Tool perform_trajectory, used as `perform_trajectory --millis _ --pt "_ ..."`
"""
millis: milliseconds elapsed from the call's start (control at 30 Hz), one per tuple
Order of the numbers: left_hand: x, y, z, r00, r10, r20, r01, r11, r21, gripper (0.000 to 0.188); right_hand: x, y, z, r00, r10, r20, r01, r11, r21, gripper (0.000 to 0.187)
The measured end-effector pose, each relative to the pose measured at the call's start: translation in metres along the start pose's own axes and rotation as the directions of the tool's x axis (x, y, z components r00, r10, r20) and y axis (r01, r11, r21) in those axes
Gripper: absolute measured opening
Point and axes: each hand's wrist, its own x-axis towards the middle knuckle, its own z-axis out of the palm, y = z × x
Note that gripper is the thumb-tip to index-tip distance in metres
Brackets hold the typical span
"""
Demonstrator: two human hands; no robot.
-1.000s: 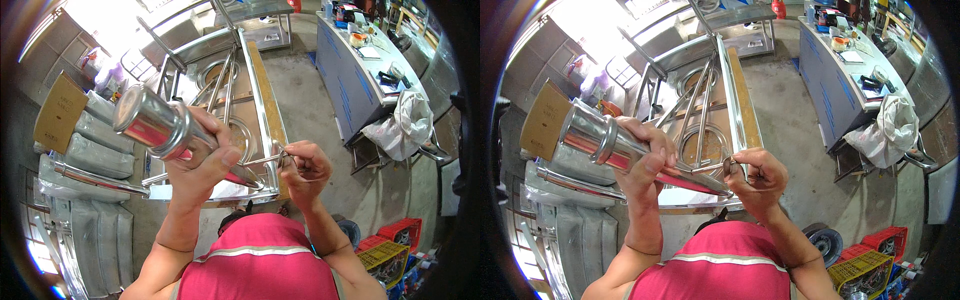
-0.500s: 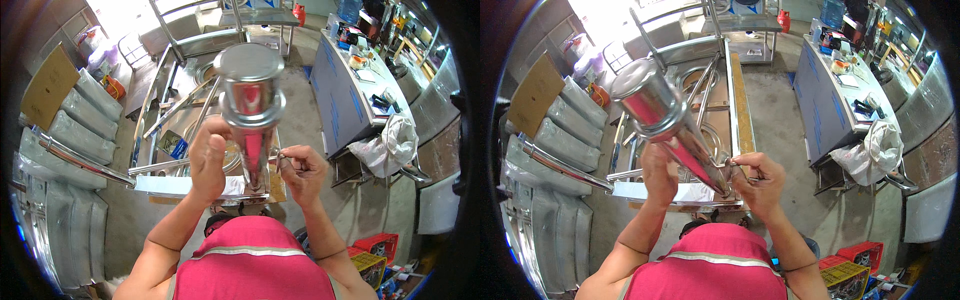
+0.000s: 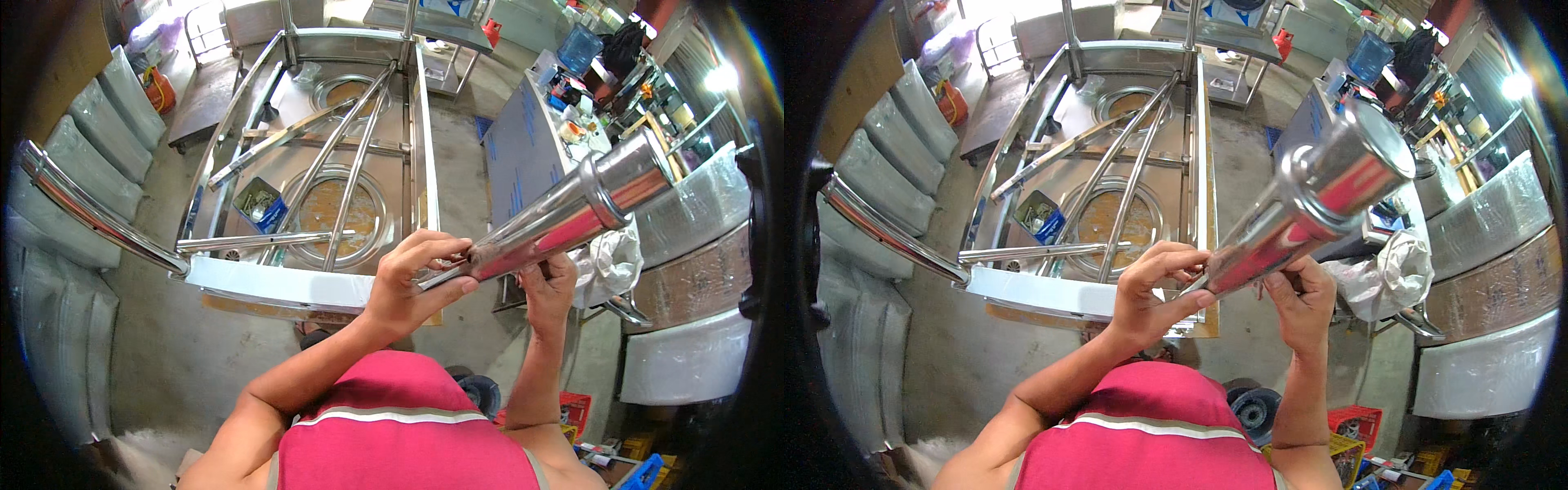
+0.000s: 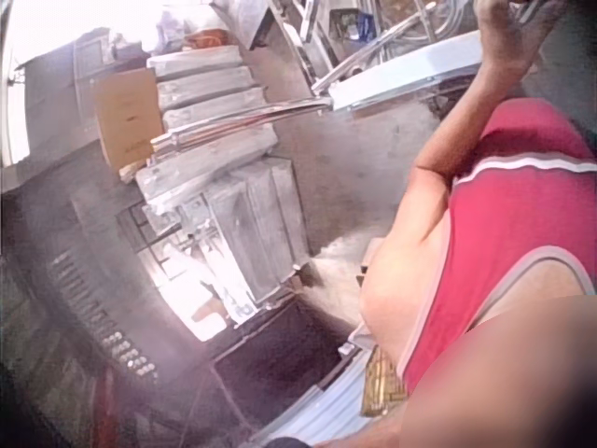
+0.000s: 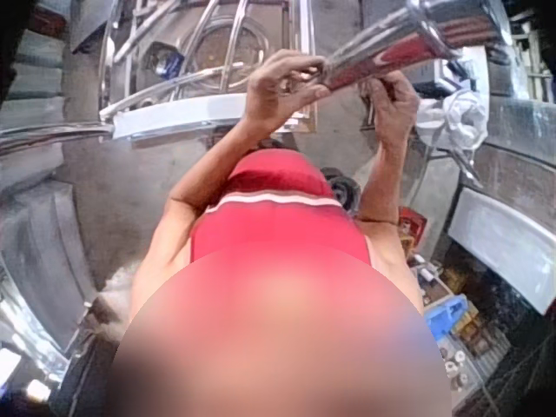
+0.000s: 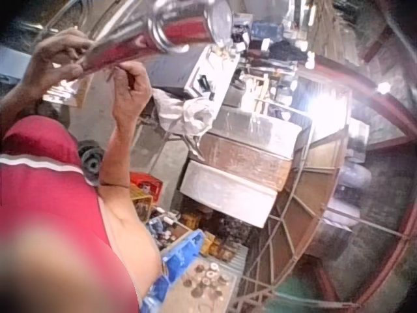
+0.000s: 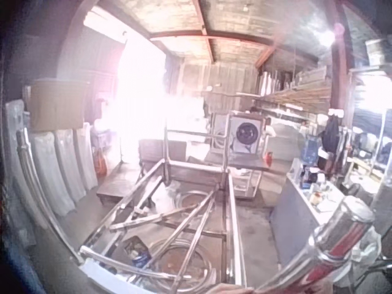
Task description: The person assembles a stainless steel frame by inserting metal rods into a base and securing them with a small wrench. They tighten multiple joints on the frame and adjust the vertical posts.
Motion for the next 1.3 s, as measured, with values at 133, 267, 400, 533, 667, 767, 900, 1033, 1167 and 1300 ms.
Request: perform_trajectory --millis 133,267,400,533,667,767,900,1033,1167,1300 --pt "0.001 -0.002 0.001 1.000 -0.001 -0.025 0.000 1.000 -0.031 0.048 -0.002 -0.004 0.000 0.999 0.022 -0.044 -0.027 0.995 -0.100 0.031" --pt "0.001 -0.005 0.002 1.000 -0.001 -0.023 -0.001 0.998 -0.061 0.048 -0.007 -0.005 0.001 0.997 -0.006 -0.071 -0.008 0.981 -0.196 0.036" --pt "0.001 -0.006 0.002 0.999 -0.010 -0.030 0.007 0.996 -0.088 0.048 -0.011 0.004 0.002 0.992 0.090 -0.085 -0.090 0.996 0.005 0.041" --pt "0.000 -0.007 0.001 1.000 -0.004 -0.026 0.002 0.997 -0.075 0.048 -0.013 0.012 -0.002 0.988 0.075 -0.133 -0.080 0.996 -0.027 0.037" --pt "0.001 -0.007 0.002 1.000 -0.003 -0.026 0.001 0.998 -0.065 0.049 -0.009 0.014 -0.003 0.992 -0.030 -0.126 0.017 0.995 -0.100 0.035" --pt "0.001 -0.004 0.003 0.999 0.001 -0.038 -0.003 0.998 -0.058 0.047 -0.011 0.015 0.008 0.977 -0.075 -0.201 0.051 0.992 -0.119 0.031" --pt "0.003 0.005 0.000 0.999 0.029 -0.030 -0.028 0.999 0.029 0.036 -0.023 0.013 0.024 0.957 0.045 -0.285 -0.065 0.996 -0.062 0.019" --pt "0.003 0.016 0.001 0.992 0.092 -0.090 -0.076 0.982 0.171 0.018 -0.023 0.003 0.025 0.974 0.042 -0.222 -0.056 0.997 -0.056 0.013" --pt "0.001 0.023 0.003 0.995 0.023 -0.095 -0.007 0.987 0.161 0.013 -0.017 -0.005 0.026 0.984 -0.023 -0.175 0.050 0.987 0.152 0.025" --pt "-0.002 0.026 0.007 0.989 -0.006 -0.149 0.028 0.989 0.144 0.014 -0.024 -0.002 0.040 0.976 0.056 -0.212 0.015 0.947 0.322 0.026"
